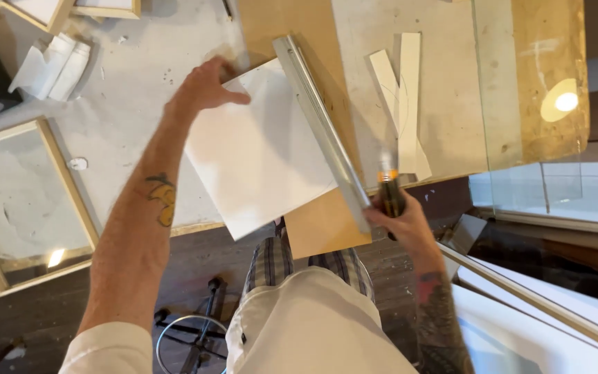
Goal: A person uses a utility knife and a metal ruler to cut a white board on a workbench, then moves to a storage area to look for materials.
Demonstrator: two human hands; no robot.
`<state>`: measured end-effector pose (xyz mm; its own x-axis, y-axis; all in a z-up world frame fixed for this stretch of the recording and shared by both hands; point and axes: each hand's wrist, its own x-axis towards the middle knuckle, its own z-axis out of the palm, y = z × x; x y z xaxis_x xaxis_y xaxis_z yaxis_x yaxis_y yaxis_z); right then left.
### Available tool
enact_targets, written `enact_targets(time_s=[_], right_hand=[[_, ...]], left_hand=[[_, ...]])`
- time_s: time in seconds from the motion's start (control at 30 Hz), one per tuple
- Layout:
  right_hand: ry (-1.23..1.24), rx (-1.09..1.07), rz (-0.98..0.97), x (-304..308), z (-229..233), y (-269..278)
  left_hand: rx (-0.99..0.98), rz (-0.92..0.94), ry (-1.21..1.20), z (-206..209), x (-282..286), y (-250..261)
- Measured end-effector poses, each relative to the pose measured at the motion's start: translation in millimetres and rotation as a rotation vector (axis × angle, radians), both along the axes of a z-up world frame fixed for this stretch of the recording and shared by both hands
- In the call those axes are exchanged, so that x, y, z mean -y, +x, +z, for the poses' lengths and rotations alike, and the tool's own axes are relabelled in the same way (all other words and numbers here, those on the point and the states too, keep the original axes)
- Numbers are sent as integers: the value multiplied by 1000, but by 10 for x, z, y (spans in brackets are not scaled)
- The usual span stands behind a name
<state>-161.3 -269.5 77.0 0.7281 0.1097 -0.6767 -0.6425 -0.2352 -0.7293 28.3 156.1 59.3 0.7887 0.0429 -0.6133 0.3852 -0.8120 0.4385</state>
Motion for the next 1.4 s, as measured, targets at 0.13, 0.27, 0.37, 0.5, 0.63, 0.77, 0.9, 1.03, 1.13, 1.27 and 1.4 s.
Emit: enact_targets(time_s=[0.13, 0.27, 0.37, 0.5, 0.63, 0.77, 0.9, 1.03, 1.13, 1.27, 1.4], right_hand=[[133, 213, -347, 112, 121, -305], [15, 256, -408, 163, 93, -504], [-20, 310, -457, 137, -130, -581], [-42, 378, -455, -18, -263, -584], [-74, 382, -431, -222, -263, -421], [-59, 405, -384, -400, -316, -307], [-11, 447, -343, -534, -524, -278], [16, 445, -339, -757, -735, -312], [-43, 332, -328, -880, -790, -340], [-253, 388, -189, -984, -631, -345], [-413, 334, 13, -902, -470, -394]], left_hand=[[72, 85, -198, -60, -332, -367], [197, 386, -378, -606, -621, -826], [237, 679, -429, -744, -518, -1194], [259, 960, -513, -708, -287, -1415], [356, 1002, -463, -969, -264, -1437], [525, 999, -387, -1073, -175, -1459], [668, 701, -1, -992, -74, -1507], [716, 533, 367, -1095, 117, -1586], [928, 285, 378, -1003, 402, -1388], [1051, -68, 64, -859, 977, -961], [888, -379, 27, -815, 1168, -514]])
